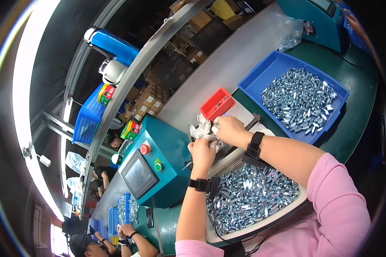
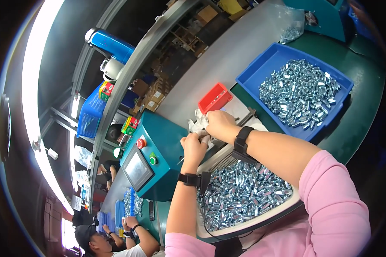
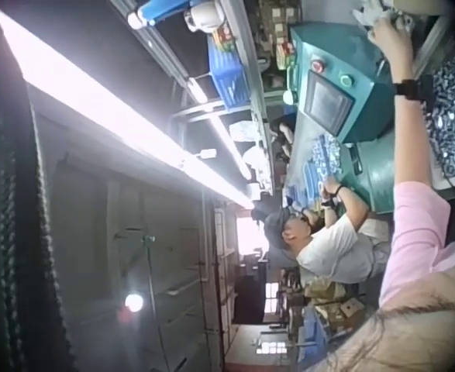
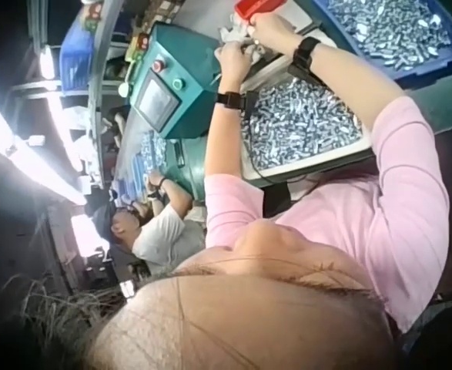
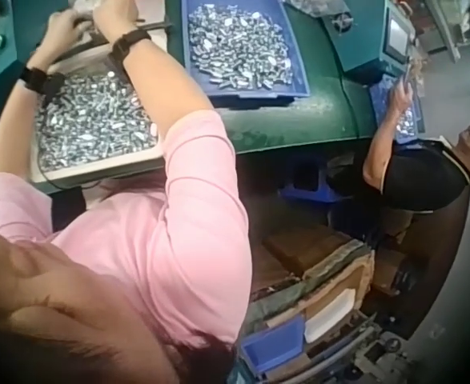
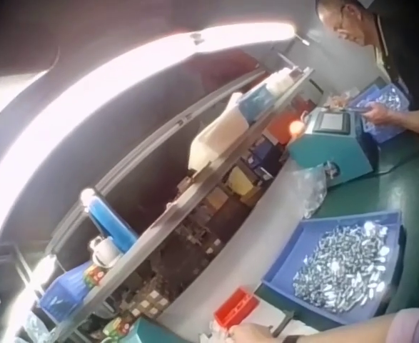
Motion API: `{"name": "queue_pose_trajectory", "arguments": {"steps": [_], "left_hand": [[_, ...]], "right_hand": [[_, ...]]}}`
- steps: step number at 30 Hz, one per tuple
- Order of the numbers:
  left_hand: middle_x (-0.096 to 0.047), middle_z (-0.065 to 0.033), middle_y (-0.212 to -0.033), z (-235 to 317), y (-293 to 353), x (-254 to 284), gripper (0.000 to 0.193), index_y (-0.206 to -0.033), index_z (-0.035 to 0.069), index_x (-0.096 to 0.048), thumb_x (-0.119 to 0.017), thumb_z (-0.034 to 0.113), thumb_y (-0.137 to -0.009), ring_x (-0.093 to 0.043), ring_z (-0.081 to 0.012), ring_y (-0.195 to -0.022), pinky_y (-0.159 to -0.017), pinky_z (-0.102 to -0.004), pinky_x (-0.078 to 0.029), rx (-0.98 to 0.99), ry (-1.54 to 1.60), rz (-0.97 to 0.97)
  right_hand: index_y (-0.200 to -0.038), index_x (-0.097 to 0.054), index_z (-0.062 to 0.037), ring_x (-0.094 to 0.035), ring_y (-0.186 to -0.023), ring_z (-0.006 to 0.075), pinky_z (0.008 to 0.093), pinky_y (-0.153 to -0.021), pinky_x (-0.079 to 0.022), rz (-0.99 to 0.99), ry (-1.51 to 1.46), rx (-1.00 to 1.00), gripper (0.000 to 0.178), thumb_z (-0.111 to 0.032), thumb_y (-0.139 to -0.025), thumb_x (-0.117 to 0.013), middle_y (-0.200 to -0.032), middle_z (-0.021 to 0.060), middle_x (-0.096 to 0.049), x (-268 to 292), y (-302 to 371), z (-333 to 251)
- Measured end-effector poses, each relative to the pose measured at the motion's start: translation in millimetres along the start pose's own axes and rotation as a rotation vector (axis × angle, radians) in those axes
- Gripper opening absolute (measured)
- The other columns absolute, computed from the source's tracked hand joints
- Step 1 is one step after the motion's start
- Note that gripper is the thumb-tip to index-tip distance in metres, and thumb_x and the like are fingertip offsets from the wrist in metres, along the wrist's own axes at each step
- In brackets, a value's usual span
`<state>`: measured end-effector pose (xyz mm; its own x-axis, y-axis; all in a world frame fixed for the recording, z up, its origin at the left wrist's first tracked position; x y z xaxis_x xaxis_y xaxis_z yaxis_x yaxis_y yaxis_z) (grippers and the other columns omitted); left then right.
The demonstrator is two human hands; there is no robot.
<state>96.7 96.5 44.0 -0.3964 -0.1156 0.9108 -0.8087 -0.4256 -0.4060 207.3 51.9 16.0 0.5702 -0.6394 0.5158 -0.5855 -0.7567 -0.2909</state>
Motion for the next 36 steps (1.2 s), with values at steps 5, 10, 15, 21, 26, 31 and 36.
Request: {"name": "queue_pose_trajectory", "arguments": {"steps": [5, 10, 15, 21, 26, 31, 36], "left_hand": [[-0.063, -0.0097, -0.072, -10.6, -5.4, -8.2, 0.016, -0.086, 0.009, -0.069, -0.064, 0.018, -0.075, -0.058, -0.0249, -0.076, -0.076, -0.0371, -0.033, 0.115, 0.093, -0.179], [-0.063, -0.0125, -0.072, 44.2, 17.8, 27.0, 0.018, -0.085, 0.007, -0.068, -0.064, 0.020, -0.074, -0.060, -0.0289, -0.072, -0.071, -0.0395, -0.041, -0.088, -0.063, 0.040], [-0.062, -0.0169, -0.071, 48.3, 78.6, -25.6, 0.019, -0.079, 0.004, -0.066, -0.066, 0.021, -0.070, -0.060, -0.0340, -0.070, -0.063, -0.0409, -0.047, 0.076, -0.207, -0.686], [-0.062, -0.0176, -0.074, 54.9, 90.8, -32.0, 0.019, -0.079, 0.002, -0.066, -0.066, 0.018, -0.070, -0.060, -0.0334, -0.071, -0.066, -0.0405, -0.047, -0.024, 0.003, -0.548], [-0.061, -0.0186, -0.074, 77.3, 87.6, -13.6, 0.022, -0.087, 0.000, -0.064, -0.064, 0.015, -0.071, -0.059, -0.0341, -0.072, -0.069, -0.0405, -0.046, -0.078, 0.215, -0.510], [-0.059, -0.0189, -0.072, 92.9, 94.1, -5.8, 0.024, -0.094, 0.000, -0.061, -0.062, 0.012, -0.073, -0.058, -0.0345, -0.074, -0.069, -0.0415, -0.045, -0.099, 0.301, -0.611], [-0.060, -0.0188, -0.074, 88.7, 94.4, -0.1, 0.021, -0.092, 0.000, -0.061, -0.061, 0.011, -0.074, -0.059, -0.0330, -0.072, -0.067, -0.0403, -0.045, -0.178, 0.248, -0.508]], "right_hand": [[-0.076, -0.064, -0.0024, -0.062, -0.079, 0.0334, 0.0421, -0.069, -0.049, 0.052, 0.007, 0.013, 0.017, -0.015, -0.068, -0.058, -0.079, 0.0188, -0.064, 5.0, -2.6, -1.4], [-0.075, -0.065, -0.0020, -0.063, -0.078, 0.0333, 0.0417, -0.069, -0.049, -0.053, 0.056, -0.020, 0.018, -0.016, -0.067, -0.058, -0.078, 0.0187, -0.064, 6.0, -0.7, 1.0], [-0.073, -0.065, -0.0005, -0.063, -0.076, 0.0324, 0.0409, -0.068, -0.050, -0.159, 0.132, 0.012, 0.019, -0.017, -0.066, -0.057, -0.076, 0.0192, -0.064, -8.0, 11.7, -9.4], [-0.063, -0.062, 0.0039, -0.063, -0.058, 0.0291, 0.0385, -0.062, -0.050, -0.435, -0.060, -0.125, 0.021, -0.014, -0.064, -0.051, -0.058, 0.0192, -0.060, -34.9, 31.0, -16.7], [-0.058, -0.060, 0.0048, -0.061, -0.048, 0.0272, 0.0366, -0.058, -0.050, -0.404, -0.175, -0.078, 0.022, -0.012, -0.065, -0.048, -0.049, 0.0166, -0.057, -39.8, 25.8, -9.0], [-0.057, -0.059, 0.0051, -0.061, -0.047, 0.0264, 0.0365, -0.055, -0.050, -0.390, -0.170, -0.064, 0.023, -0.012, -0.067, -0.047, -0.049, 0.0179, -0.057, -42.1, 25.4, -6.1], [-0.059, -0.058, 0.0062, -0.060, -0.046, 0.0262, 0.0364, -0.054, -0.050, -0.381, -0.207, -0.051, 0.024, -0.012, -0.068, -0.047, -0.050, 0.0184, -0.057, -42.5, 25.9, -9.8]]}}
Point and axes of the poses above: each hand's wrist, its own y-axis away from the middle knuckle, its own x-axis out of the back of the hand, z = x × y, the point moved 9 cm from there along -y, towards the middle knuckle
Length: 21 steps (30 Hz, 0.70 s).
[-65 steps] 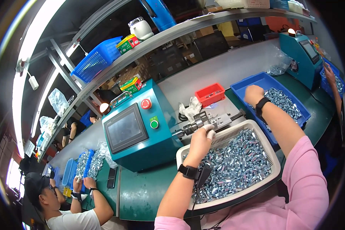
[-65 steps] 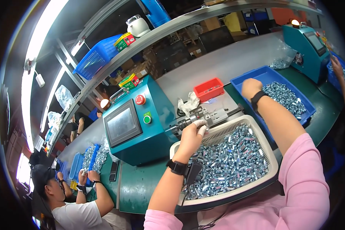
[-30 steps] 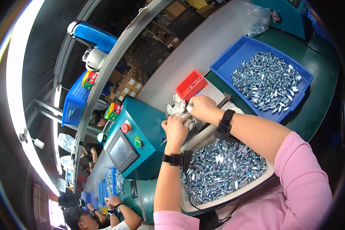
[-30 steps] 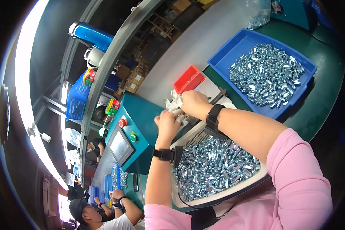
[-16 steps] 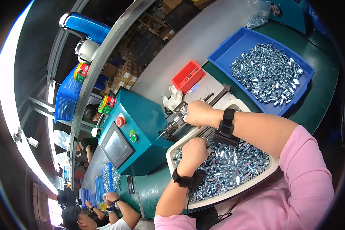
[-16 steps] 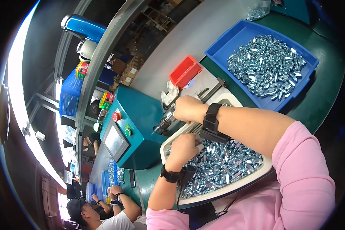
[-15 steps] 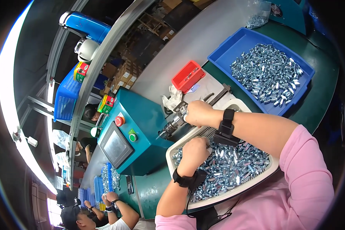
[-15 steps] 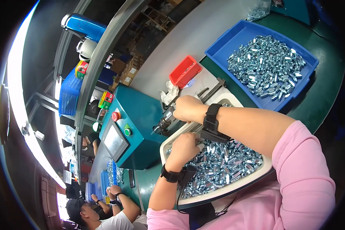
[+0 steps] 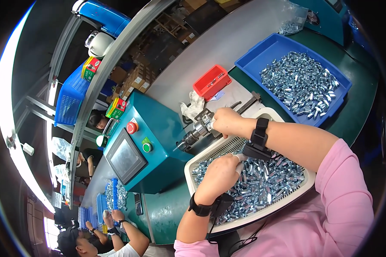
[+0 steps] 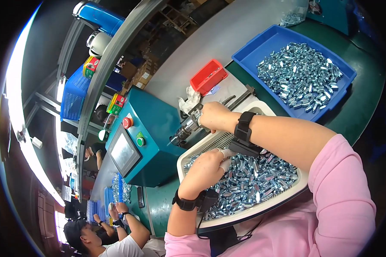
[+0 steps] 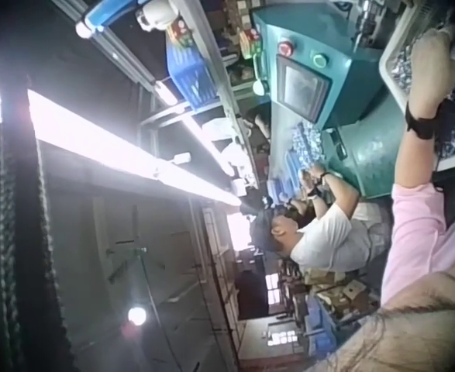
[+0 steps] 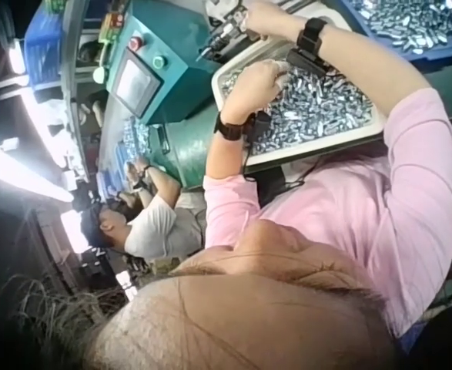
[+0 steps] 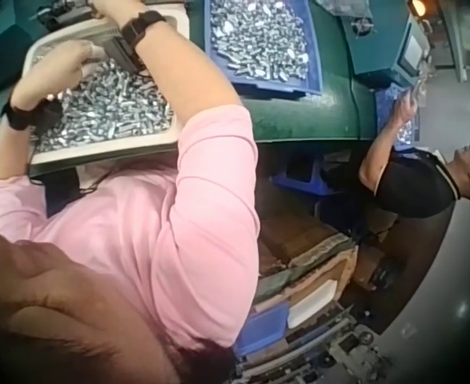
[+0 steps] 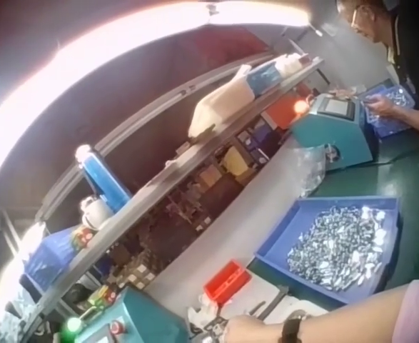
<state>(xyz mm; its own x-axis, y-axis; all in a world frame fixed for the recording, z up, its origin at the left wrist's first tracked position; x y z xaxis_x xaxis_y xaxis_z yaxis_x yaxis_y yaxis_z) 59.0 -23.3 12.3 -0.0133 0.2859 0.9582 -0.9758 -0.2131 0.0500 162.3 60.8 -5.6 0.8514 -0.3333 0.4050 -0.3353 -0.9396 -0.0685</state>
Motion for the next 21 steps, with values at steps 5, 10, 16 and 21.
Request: {"name": "queue_pose_trajectory", "arguments": {"steps": [5, 10, 16, 21], "left_hand": [[-0.060, -0.0173, -0.070, -11.9, -1.6, 5.4, 0.020, -0.092, 0.001, -0.061, -0.062, 0.013, -0.076, -0.060, -0.0302, -0.065, -0.063, -0.0376, -0.046, 0.004, 0.085, 0.079], [-0.061, -0.0159, -0.069, -30.1, -3.3, 7.5, 0.020, -0.089, -0.001, -0.062, -0.064, 0.014, -0.075, -0.060, -0.0261, -0.062, -0.060, -0.0350, -0.046, 0.125, 0.154, 0.075], [-0.063, -0.0144, -0.070, -48.7, 0.9, 13.8, 0.020, -0.087, -0.001, -0.063, -0.066, 0.013, -0.074, -0.061, -0.0225, -0.062, -0.060, -0.0318, -0.047, 0.129, 0.176, 0.229], [-0.063, -0.0182, -0.075, -58.9, 1.9, 15.9, 0.023, -0.088, -0.001, -0.063, -0.066, 0.014, -0.070, -0.062, -0.0324, -0.073, -0.067, -0.0376, -0.047, 0.172, 0.220, 0.273]], "right_hand": [[-0.062, -0.059, 0.0069, -0.060, -0.045, 0.0263, 0.0360, -0.054, -0.050, -0.010, -0.014, 0.016, 0.023, -0.012, -0.070, -0.048, -0.051, 0.0187, -0.057, -0.7, 0.2, -1.1], [-0.063, -0.061, 0.0057, -0.063, -0.052, 0.0263, 0.0355, -0.059, -0.051, 0.039, 0.118, -0.040, 0.021, -0.011, -0.067, -0.050, -0.052, 0.0174, -0.058, 2.7, 1.4, -1.2], [-0.067, -0.062, 0.0038, -0.062, -0.051, 0.0270, 0.0364, -0.058, -0.050, 0.106, 0.247, -0.006, 0.023, -0.016, -0.071, -0.052, -0.055, 0.0160, -0.059, 12.2, -0.2, 2.5], [-0.073, -0.065, 0.0008, -0.063, -0.060, 0.0285, 0.0378, -0.062, -0.051, -0.021, 0.302, -0.059, 0.025, -0.022, -0.072, -0.056, -0.066, 0.0153, -0.063, 3.8, -0.7, 4.4]]}}
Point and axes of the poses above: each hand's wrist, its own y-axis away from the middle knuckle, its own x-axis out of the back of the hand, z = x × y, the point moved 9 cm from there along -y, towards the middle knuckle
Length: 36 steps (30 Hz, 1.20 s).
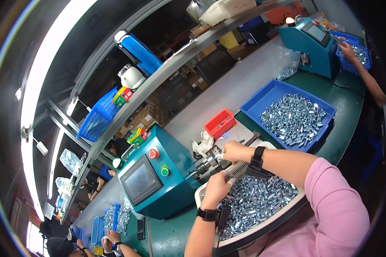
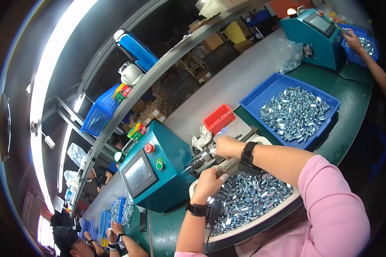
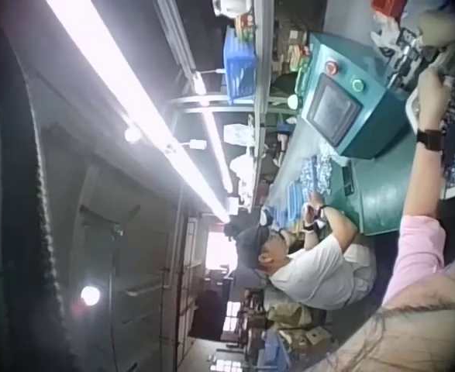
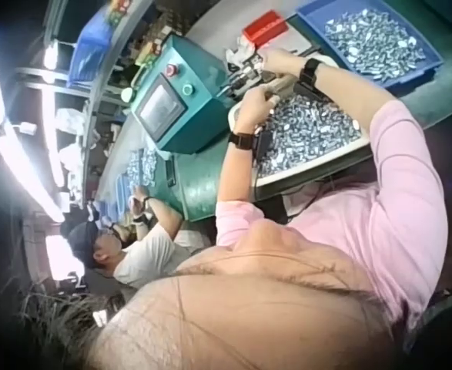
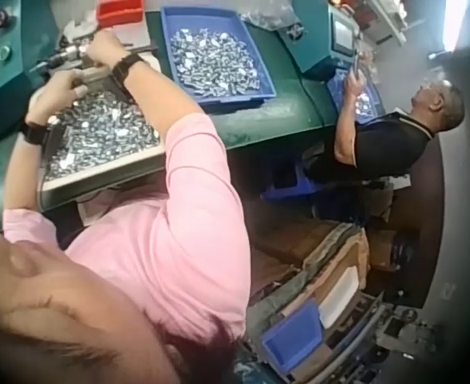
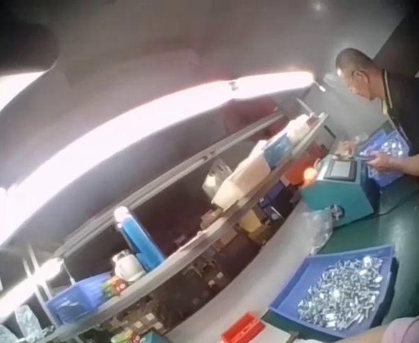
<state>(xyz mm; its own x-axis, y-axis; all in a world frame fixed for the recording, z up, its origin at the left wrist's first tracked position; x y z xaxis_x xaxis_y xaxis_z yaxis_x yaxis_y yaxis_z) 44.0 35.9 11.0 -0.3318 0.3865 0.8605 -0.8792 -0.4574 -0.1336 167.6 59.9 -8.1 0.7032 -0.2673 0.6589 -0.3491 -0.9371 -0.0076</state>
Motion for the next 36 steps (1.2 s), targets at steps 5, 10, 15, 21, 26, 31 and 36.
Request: {"name": "queue_pose_trajectory", "arguments": {"steps": [5, 10, 15, 21, 26, 31, 36], "left_hand": [[-0.064, -0.0178, -0.077, -9.0, -2.6, -0.7, 0.024, -0.089, 0.000, -0.063, -0.067, 0.014, -0.070, -0.062, -0.0316, -0.075, -0.068, -0.0373, -0.048, 0.003, -0.034, 0.007], [-0.064, -0.0169, -0.078, -8.8, -3.5, -2.2, 0.025, -0.090, 0.000, -0.063, -0.067, 0.015, -0.070, -0.062, -0.0311, -0.077, -0.070, -0.0375, -0.048, -0.005, -0.035, 0.000], [-0.064, -0.0167, -0.079, -9.3, -3.1, 4.3, 0.025, -0.090, 0.001, -0.063, -0.066, 0.015, -0.070, -0.062, -0.0314, -0.078, -0.070, -0.0381, -0.048, -0.034, -0.015, 0.068], [-0.064, -0.0171, -0.079, -6.9, -4.9, 2.2, 0.024, -0.090, 0.001, -0.063, -0.065, 0.015, -0.071, -0.061, -0.0326, -0.078, -0.070, -0.0391, -0.048, -0.059, 0.001, 0.047], [-0.063, -0.0178, -0.079, -6.4, -5.3, 3.0, 0.022, -0.090, 0.001, -0.063, -0.064, 0.015, -0.073, -0.061, -0.0327, -0.078, -0.069, -0.0385, -0.048, -0.094, -0.010, 0.065], [-0.065, -0.0169, -0.084, -6.9, -7.7, -1.5, 0.023, -0.096, 0.000, -0.063, -0.064, 0.011, -0.076, -0.065, -0.0259, -0.075, -0.071, -0.0312, -0.049, -0.039, -0.009, 0.015], [-0.065, -0.0158, -0.083, 0.6, -9.6, 23.3, 0.020, -0.095, 0.002, -0.065, -0.064, 0.009, -0.076, -0.063, -0.0260, -0.073, -0.069, -0.0316, -0.049, -0.087, 0.106, 0.250]], "right_hand": [[-0.075, -0.067, -0.0013, -0.064, -0.072, 0.0293, 0.0383, -0.064, -0.051, 0.267, 0.364, 0.114, 0.027, -0.027, -0.070, -0.059, -0.076, 0.0155, -0.065, 23.9, 10.8, -35.3], [-0.076, -0.068, -0.0041, -0.064, -0.079, 0.0299, 0.0384, -0.066, -0.050, 0.276, 0.517, 0.088, 0.029, -0.031, -0.067, -0.061, -0.080, 0.0152, -0.065, 18.8, -8.3, -36.1], [-0.077, -0.068, -0.0055, -0.064, -0.077, 0.0305, 0.0388, -0.065, -0.051, 0.419, 0.526, 0.008, 0.028, -0.031, -0.067, -0.061, -0.078, 0.0143, -0.065, 75.4, -11.8, -20.2], [-0.082, -0.068, -0.0052, -0.064, -0.082, 0.0299, 0.0376, -0.068, -0.051, 0.488, 0.712, -0.455, 0.028, -0.030, -0.072, -0.061, -0.085, 0.0151, -0.066, 166.8, 8.1, 133.8], [-0.083, -0.067, -0.0030, -0.064, -0.083, 0.0306, 0.0393, -0.068, -0.051, 0.530, 0.615, -0.381, 0.032, -0.033, -0.075, -0.061, -0.086, 0.0159, -0.065, 179.0, 29.4, 99.5], [-0.081, -0.066, -0.0021, -0.062, -0.079, 0.0347, 0.0409, -0.070, -0.049, 0.467, 0.148, -0.147, 0.035, -0.036, -0.076, -0.058, -0.081, 0.0185, -0.064, 119.5, 4.9, 6.0], [-0.083, -0.065, -0.0017, -0.061, -0.079, 0.0354, 0.0423, -0.071, -0.048, 0.454, -0.202, 0.036, 0.030, -0.030, -0.077, -0.056, -0.079, 0.0193, -0.063, 58.0, -2.3, -7.8]]}}
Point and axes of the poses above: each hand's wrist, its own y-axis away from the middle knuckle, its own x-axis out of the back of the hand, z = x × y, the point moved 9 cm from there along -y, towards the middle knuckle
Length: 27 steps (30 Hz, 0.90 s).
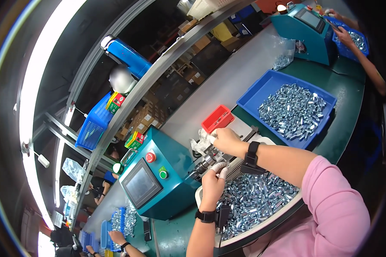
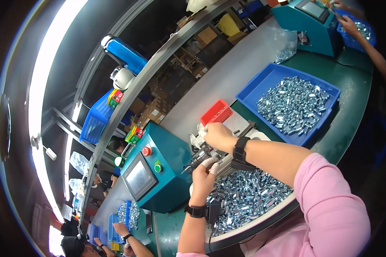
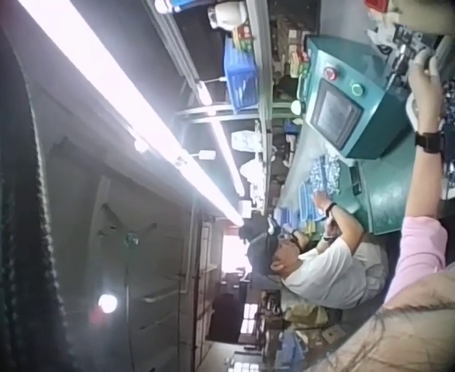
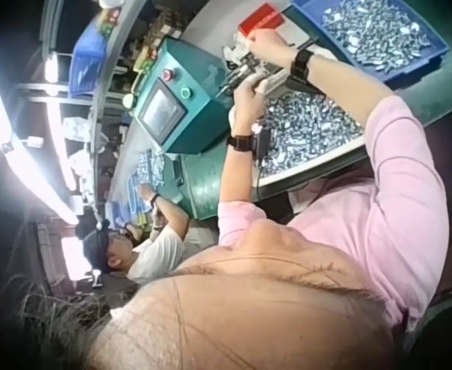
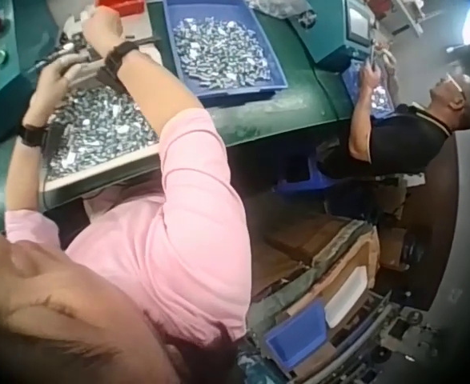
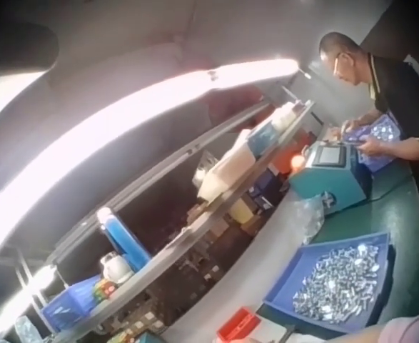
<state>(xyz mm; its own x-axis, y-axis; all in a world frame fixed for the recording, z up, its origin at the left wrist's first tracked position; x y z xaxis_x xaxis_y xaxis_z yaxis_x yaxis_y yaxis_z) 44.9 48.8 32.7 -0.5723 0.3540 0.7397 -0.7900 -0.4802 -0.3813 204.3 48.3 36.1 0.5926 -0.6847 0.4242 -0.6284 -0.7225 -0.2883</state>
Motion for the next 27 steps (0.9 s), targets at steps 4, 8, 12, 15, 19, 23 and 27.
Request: {"name": "queue_pose_trajectory", "arguments": {"steps": [4, 8, 12, 15, 19, 23, 27], "left_hand": [[-0.064, -0.0145, -0.081, 18.4, -14.9, 18.0, 0.019, -0.093, 0.004, -0.066, -0.065, 0.009, -0.075, -0.061, -0.0259, -0.075, -0.070, -0.0324, -0.049, -0.196, -0.220, 0.156], [-0.064, -0.0136, -0.080, -4.6, -45.4, 16.4, 0.016, -0.089, 0.005, -0.067, -0.066, 0.011, -0.074, -0.060, -0.0254, -0.077, -0.074, -0.0334, -0.046, -0.033, -0.305, 0.172], [-0.064, -0.0120, -0.080, -8.0, -61.6, 7.4, 0.014, -0.084, 0.006, -0.068, -0.067, 0.016, -0.074, -0.060, -0.0232, -0.074, -0.075, -0.0342, -0.043, -0.041, -0.459, 0.178], [-0.065, -0.0105, -0.076, -8.1, -68.4, -3.0, 0.014, -0.081, 0.007, -0.068, -0.067, 0.020, -0.074, -0.061, -0.0210, -0.068, -0.073, -0.0338, -0.040, -0.111, -0.646, 0.133], [-0.063, -0.0071, -0.073, -39.9, -79.0, -7.1, 0.015, -0.083, 0.013, -0.069, -0.067, 0.024, -0.073, -0.054, -0.0237, -0.086, -0.078, -0.0387, -0.031, 0.134, -0.521, -0.046], [-0.063, -0.0073, -0.065, -45.7, -85.9, -4.2, 0.017, -0.081, 0.006, -0.067, -0.067, 0.021, -0.073, -0.057, -0.0181, -0.052, -0.077, -0.0335, -0.036, 0.135, -0.475, -0.074], [-0.064, -0.0081, -0.068, -60.9, -84.7, -7.7, 0.017, -0.083, 0.007, -0.068, -0.067, 0.020, -0.073, -0.058, -0.0193, -0.055, -0.075, -0.0342, -0.039, 0.293, -0.342, -0.153]], "right_hand": [[-0.085, -0.064, -0.0024, -0.061, -0.077, 0.0344, 0.0421, -0.070, -0.047, 0.081, -0.046, 0.090, 0.028, -0.028, -0.078, -0.056, -0.078, 0.0182, -0.063, 11.3, 7.0, 6.4], [-0.091, -0.064, -0.0036, -0.061, -0.075, 0.0332, 0.0407, -0.069, -0.047, 0.060, -0.054, 0.040, 0.027, -0.026, -0.079, -0.056, -0.077, 0.0174, -0.064, 11.4, -2.0, 19.8], [-0.086, -0.064, -0.0039, -0.061, -0.076, 0.0341, 0.0418, -0.069, -0.047, 0.078, -0.064, 0.058, 0.023, -0.024, -0.078, -0.056, -0.078, 0.0176, -0.064, 9.2, -3.0, 18.7], [-0.077, -0.064, -0.0042, -0.061, -0.076, 0.0349, 0.0431, -0.068, -0.048, 0.067, -0.072, 0.031, 0.020, -0.021, -0.074, -0.055, -0.076, 0.0182, -0.063, 6.8, -5.1, 19.8], [-0.076, -0.065, -0.0045, -0.061, -0.077, 0.0349, 0.0427, -0.069, -0.049, 0.056, -0.032, 0.011, 0.018, -0.020, -0.073, -0.055, -0.076, 0.0186, -0.063, 11.0, -6.7, 22.1], [-0.092, -0.063, -0.0029, -0.060, -0.084, 0.0342, 0.0420, -0.073, -0.046, -0.046, -0.027, -0.024, 0.026, -0.022, -0.076, -0.057, -0.086, 0.0190, -0.063, 2.7, -7.3, 24.4], [-0.076, -0.064, -0.0020, -0.062, -0.078, 0.0356, 0.0425, -0.070, -0.049, 0.045, -0.015, 0.004, 0.018, -0.016, -0.071, -0.055, -0.078, 0.0194, -0.063, 2.9, -7.9, 27.8]]}}
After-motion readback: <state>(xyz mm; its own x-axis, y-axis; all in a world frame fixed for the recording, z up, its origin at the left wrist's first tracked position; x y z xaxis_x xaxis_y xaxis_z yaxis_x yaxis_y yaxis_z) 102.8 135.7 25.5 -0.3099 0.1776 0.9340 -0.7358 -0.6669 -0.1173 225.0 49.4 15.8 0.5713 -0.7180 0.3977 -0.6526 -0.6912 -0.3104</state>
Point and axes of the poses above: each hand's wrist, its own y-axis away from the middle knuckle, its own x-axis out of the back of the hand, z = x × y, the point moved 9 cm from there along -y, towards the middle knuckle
